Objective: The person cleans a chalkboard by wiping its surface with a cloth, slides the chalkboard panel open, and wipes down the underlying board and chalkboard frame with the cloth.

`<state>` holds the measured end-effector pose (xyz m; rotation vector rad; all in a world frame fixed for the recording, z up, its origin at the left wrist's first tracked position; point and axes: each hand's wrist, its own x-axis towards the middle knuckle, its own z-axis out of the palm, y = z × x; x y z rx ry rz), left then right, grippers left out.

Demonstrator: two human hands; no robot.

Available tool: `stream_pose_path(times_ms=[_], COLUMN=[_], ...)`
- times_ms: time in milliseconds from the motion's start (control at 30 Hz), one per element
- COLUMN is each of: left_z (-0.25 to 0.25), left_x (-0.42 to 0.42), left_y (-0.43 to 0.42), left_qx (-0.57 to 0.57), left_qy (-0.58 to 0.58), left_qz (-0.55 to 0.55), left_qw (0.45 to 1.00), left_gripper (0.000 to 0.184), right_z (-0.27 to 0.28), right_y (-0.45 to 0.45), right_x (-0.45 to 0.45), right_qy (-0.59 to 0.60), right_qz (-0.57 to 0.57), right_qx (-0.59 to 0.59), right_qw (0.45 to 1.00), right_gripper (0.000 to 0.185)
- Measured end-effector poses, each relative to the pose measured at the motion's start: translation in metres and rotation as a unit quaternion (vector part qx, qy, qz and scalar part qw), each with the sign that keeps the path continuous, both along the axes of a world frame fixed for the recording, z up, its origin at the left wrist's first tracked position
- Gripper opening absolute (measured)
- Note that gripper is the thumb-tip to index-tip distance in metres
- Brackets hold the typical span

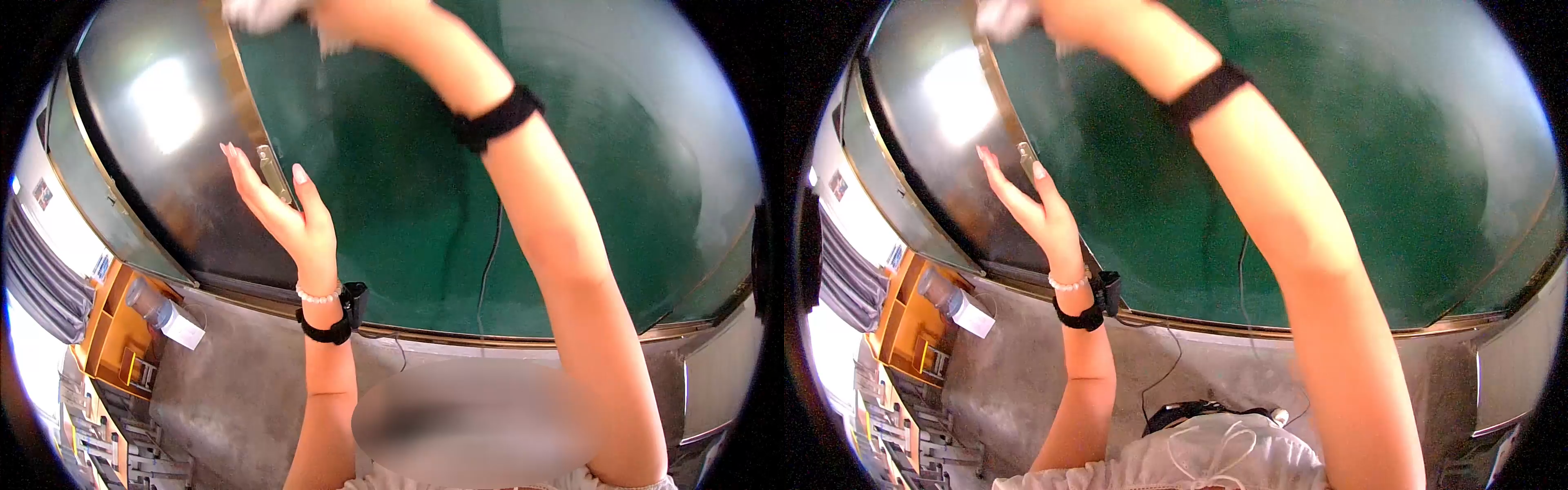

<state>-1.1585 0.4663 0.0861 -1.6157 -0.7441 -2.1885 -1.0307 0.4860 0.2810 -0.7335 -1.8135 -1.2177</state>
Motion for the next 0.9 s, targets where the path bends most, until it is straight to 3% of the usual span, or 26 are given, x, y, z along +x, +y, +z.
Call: stream_pose_path(times_ms=[33,67,133,200,267,367,400,500,733,867,900], left_z=[-0.004,-0.008,-0.025,-0.047,-0.082,-0.116,-0.112,-0.066,0.135,0.240,0.257], left_x=[0.001,0.002,0.005,0.010,0.021,0.010,0.008,-0.003,-0.014,-0.016,-0.013], left_y=[0.003,0.004,0.010,0.001,0.005,-0.005,-0.009,-0.002,0.046,0.056,0.052], left_qx=[-0.004,-0.009,-0.026,-0.122,-0.079,-0.124,-0.132,-0.097,0.043,0.093,0.189], left_qy=[0.005,0.009,0.036,0.111,0.058,0.155,0.169,0.186,0.174,0.219,0.285], left_qz=[0.010,0.021,0.050,0.045,-0.033,0.046,0.054,0.026,0.067,0.097,0.167], left_qw=[1.000,1.000,0.998,0.985,0.995,0.979,0.975,0.977,0.981,0.967,0.925], left_gripper=[0.056,0.056,0.054,0.052,0.051,0.052,0.053,0.055,0.047,0.048,0.046], right_z=[-0.025,-0.061,-0.113,-0.159,-0.198,-0.227,-0.222,-0.187,0.001,0.109,0.115], right_y=[0.007,0.017,0.019,0.012,0.007,-0.005,-0.009,-0.010,0.040,0.028,0.004], right_x=[-0.006,-0.010,-0.016,-0.029,-0.027,-0.018,-0.014,-0.019,-0.033,-0.027,-0.014], right_qy=[-0.065,-0.077,-0.120,-0.106,-0.114,-0.134,-0.158,-0.128,-0.126,-0.118,-0.110], right_qz=[-0.069,-0.012,0.050,0.035,0.041,0.028,0.016,-0.016,-0.047,-0.141,-0.114], right_qx=[0.052,-0.043,0.005,-0.090,-0.135,-0.136,-0.173,-0.120,0.088,-0.001,0.016], right_qw=[0.994,0.996,0.991,0.990,0.983,0.981,0.972,0.984,0.987,0.983,0.987], right_gripper=[0.036,0.047,0.028,0.040,0.035,0.026,0.029,0.037,0.044,0.037,0.039])
